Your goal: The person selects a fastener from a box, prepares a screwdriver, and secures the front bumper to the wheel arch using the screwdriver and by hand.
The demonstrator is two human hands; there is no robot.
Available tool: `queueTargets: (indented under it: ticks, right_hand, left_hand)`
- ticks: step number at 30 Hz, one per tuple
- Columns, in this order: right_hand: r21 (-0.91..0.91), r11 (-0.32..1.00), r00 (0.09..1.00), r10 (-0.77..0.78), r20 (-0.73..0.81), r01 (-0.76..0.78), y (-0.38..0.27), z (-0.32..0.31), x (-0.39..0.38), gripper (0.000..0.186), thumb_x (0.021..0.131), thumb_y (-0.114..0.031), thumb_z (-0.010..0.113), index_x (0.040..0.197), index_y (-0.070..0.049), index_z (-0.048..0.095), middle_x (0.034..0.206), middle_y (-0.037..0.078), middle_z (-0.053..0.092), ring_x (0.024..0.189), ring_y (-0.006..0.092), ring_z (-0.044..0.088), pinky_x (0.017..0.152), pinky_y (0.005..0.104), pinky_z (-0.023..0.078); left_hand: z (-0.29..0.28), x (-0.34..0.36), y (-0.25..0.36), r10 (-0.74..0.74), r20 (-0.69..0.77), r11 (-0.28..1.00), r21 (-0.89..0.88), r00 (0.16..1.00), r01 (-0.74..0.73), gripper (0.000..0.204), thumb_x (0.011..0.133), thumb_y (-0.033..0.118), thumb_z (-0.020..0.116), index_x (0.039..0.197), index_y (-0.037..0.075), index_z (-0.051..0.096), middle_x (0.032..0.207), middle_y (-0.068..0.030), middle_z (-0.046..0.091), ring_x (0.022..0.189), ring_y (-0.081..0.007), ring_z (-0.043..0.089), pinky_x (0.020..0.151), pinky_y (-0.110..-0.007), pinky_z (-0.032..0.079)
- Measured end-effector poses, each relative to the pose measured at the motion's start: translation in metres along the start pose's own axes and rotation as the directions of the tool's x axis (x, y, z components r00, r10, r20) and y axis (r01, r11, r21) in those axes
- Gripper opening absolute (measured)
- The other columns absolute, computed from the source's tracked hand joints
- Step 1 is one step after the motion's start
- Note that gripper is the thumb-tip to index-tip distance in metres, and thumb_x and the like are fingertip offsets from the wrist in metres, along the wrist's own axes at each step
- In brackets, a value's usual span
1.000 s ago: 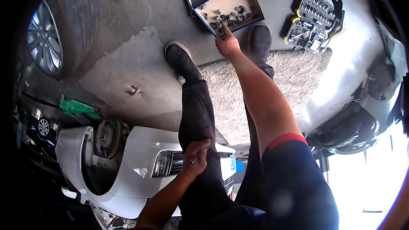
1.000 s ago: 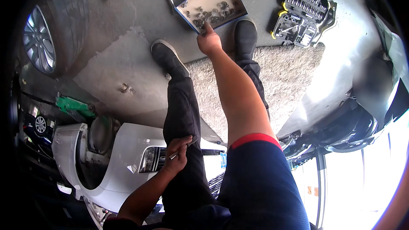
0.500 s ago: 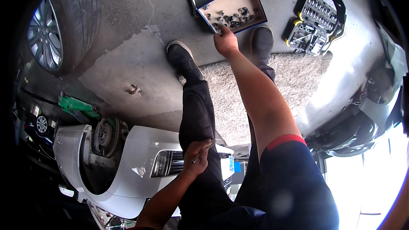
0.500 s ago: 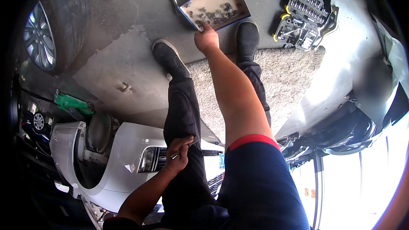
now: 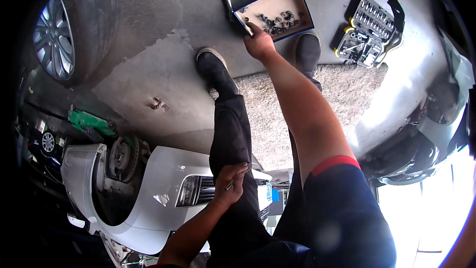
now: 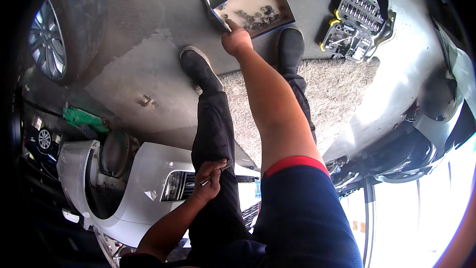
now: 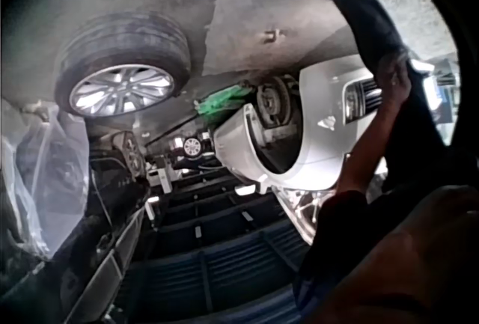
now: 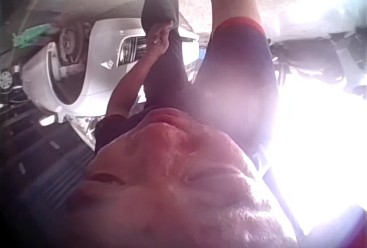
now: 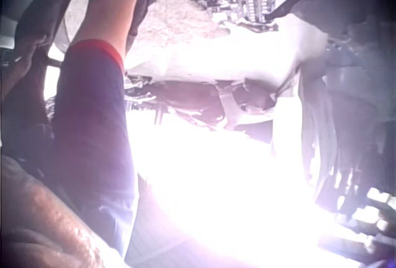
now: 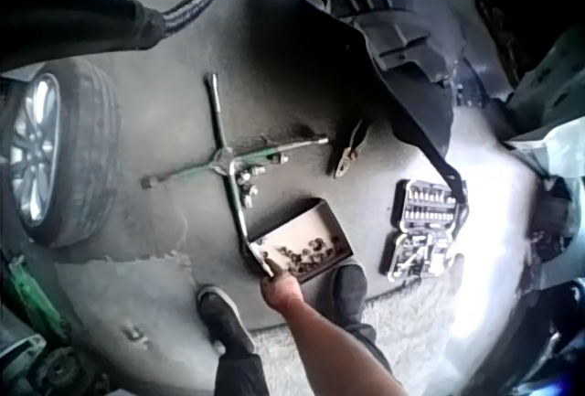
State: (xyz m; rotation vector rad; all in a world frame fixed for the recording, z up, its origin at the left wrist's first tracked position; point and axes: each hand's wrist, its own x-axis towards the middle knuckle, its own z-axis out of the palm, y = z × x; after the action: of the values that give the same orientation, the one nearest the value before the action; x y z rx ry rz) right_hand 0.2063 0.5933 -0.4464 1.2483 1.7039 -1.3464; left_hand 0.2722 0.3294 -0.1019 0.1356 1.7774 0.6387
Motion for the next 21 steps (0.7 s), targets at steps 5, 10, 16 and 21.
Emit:
queueTargets:
  ticks: [5,10,16,21]
  right_hand:
    - [-0.083,0.994,0.996,0.074,0.048,-0.070,-0.013,-0.002,0.004,0.068,0.086,-0.020,0.053,0.152,-0.019,0.038,0.135,0.023,0.058,0.126,0.0365,0.055,0.106,0.0408,0.044]
    - [-0.019,0.997,0.993,0.077,-0.092,-0.079,0.001,0.012,-0.006,0.068,0.087,-0.020,0.053,0.152,-0.016,0.036,0.136,0.022,0.058,0.126,0.0368,0.055,0.106,0.0411,0.044]
    - [-0.059,0.994,0.995,0.096,-0.004,-0.096,0.009,0.003,-0.007,0.056,0.088,-0.022,0.051,0.143,-0.011,0.049,0.133,0.023,0.059,0.124,0.0359,0.057,0.106,0.0415,0.044]
    - [-0.142,0.988,0.998,0.057,-0.005,-0.057,0.004,-0.005,0.003,0.055,0.088,-0.022,0.050,0.142,-0.011,0.050,0.133,0.021,0.060,0.125,0.0355,0.056,0.107,0.0410,0.044]
  left_hand:
    - [-0.001,-0.001,0.000,0.002,0.010,0.999,-0.034,1.000,-0.001,0.022,0.098,0.012,0.052,0.108,0.004,0.070,0.109,-0.0111,0.072,0.098,-0.0282,0.067,0.089,-0.036,0.051]
    - [-0.002,0.001,-0.001,0.006,0.020,1.000,-0.022,1.000,-0.006,0.023,0.098,0.014,0.051,0.108,0.004,0.070,0.108,-0.0113,0.072,0.097,-0.0291,0.066,0.087,-0.037,0.052]
    - [-0.003,0.001,0.000,-0.013,0.028,1.000,-0.024,1.000,0.014,0.022,0.098,0.013,0.051,0.108,0.004,0.069,0.108,-0.0110,0.072,0.096,-0.0292,0.066,0.087,-0.037,0.052]
    - [-0.003,0.000,-0.002,-0.008,0.032,1.000,-0.017,0.999,0.009,0.022,0.099,0.012,0.051,0.109,0.004,0.069,0.107,-0.0111,0.072,0.096,-0.0290,0.066,0.086,-0.037,0.052]
